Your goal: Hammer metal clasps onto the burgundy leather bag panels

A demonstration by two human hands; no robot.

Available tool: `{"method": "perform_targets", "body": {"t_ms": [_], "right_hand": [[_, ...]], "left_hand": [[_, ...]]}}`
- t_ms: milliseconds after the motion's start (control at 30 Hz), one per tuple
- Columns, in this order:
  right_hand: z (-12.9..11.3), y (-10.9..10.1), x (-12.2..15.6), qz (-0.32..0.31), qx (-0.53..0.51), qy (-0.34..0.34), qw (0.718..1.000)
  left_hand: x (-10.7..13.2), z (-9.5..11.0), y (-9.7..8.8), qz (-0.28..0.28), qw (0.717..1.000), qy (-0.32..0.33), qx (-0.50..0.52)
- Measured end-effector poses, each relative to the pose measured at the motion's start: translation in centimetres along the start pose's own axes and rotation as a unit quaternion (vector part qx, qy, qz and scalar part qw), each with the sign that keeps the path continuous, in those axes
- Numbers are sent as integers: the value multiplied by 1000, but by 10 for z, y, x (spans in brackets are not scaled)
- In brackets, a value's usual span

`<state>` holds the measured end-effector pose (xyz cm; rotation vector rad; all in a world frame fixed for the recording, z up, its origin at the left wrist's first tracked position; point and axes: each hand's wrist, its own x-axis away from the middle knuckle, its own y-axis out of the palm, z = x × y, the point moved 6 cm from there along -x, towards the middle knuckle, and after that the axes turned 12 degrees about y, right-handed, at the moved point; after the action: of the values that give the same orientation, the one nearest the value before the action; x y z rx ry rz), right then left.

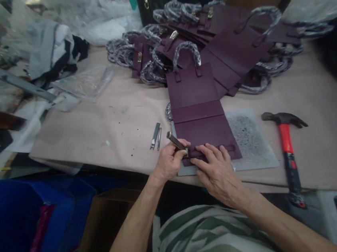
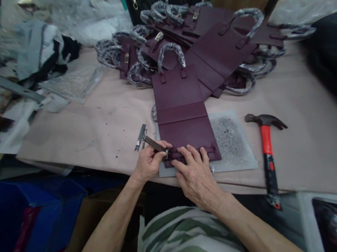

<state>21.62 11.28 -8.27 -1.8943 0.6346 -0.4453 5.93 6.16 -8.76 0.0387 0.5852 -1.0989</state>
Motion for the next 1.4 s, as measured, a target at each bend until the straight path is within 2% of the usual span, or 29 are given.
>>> {"method": "perform_targets", "body": {"t_ms": [100, 467, 1000, 1400], "right_hand": [[1, 0, -2, -14, -19, -7, 1000], [2, 4, 0, -1, -37, -12, 999], [2, 2, -2, -16, -36, -18, 999], [3, 4, -3, -31, -46, -11, 998]], "left_hand": [[1, -1, 0, 2, 1000, 4, 1], [4, -6, 0, 3, 1000, -1, 18], [2, -4, 0, -5, 999, 34, 9], [1, -5, 0, -15, 1000, 8, 17]]}}
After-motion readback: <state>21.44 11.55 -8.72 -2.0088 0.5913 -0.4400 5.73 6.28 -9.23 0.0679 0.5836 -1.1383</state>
